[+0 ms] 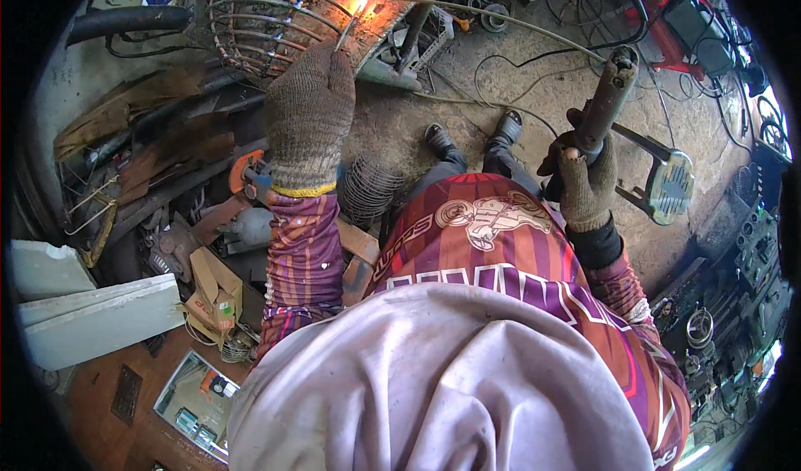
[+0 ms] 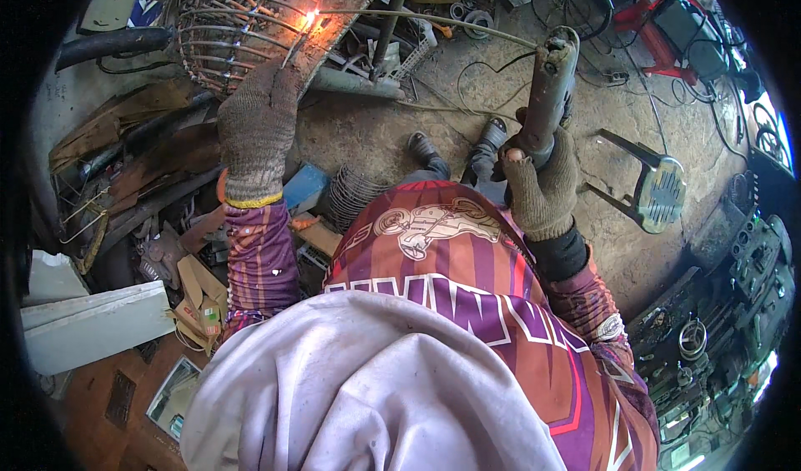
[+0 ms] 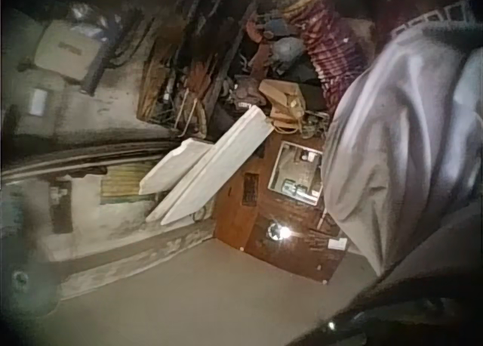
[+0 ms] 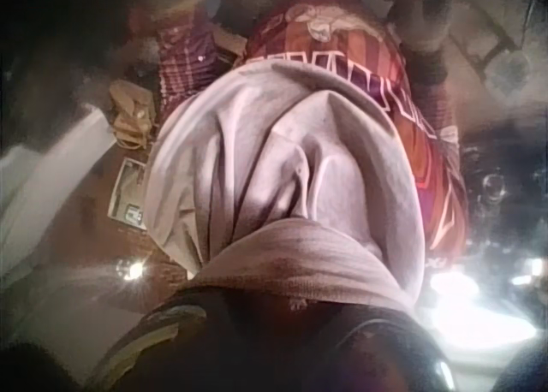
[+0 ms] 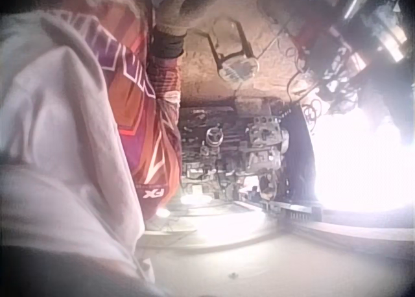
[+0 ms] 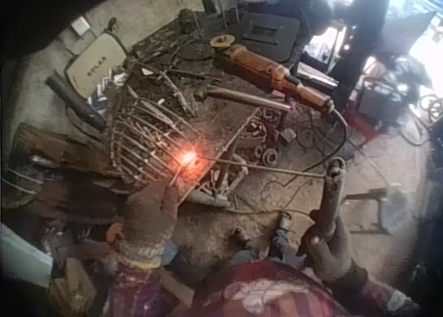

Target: The person is welding metal rods onto a hemispherical wireframe structure using a welding electrode holder. They use the tool to fuse the metal joints, creating sparks in a workshop environment.

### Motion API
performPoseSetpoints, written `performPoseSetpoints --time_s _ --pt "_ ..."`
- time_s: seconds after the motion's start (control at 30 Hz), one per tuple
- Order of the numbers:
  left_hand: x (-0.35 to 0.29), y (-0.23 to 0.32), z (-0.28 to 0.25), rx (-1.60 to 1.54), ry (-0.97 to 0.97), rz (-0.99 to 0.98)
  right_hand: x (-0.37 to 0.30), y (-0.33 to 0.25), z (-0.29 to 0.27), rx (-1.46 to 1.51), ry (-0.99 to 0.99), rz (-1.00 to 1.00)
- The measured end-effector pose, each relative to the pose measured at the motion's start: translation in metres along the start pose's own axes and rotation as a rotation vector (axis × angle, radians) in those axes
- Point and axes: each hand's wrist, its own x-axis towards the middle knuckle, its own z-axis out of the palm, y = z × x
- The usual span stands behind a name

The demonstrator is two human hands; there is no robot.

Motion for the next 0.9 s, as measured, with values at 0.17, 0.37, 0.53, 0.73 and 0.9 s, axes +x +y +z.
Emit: performPoseSetpoints --time_s 0.17,0.37,0.53,0.73,0.9 --pt "0.001 0.003 -0.005 -0.029 -0.034 -0.008 0.001 0.004 0.001 -0.019 0.013 -0.003" --pt "0.002 0.007 -0.011 -0.060 -0.086 -0.055 0.002 0.006 0.004 -0.044 -0.004 0.015" --pt "0.001 0.003 -0.009 -0.067 -0.102 -0.079 0.003 0.007 0.004 -0.079 -0.018 0.019" --pt "0.007 -0.010 -0.011 -0.050 -0.030 0.008 0.002 0.017 -0.002 -0.118 -0.014 -0.001" --pt "0.012 -0.029 -0.025 0.040 -0.359 0.243 0.002 0.004 0.010 0.014 -0.059 -0.027"
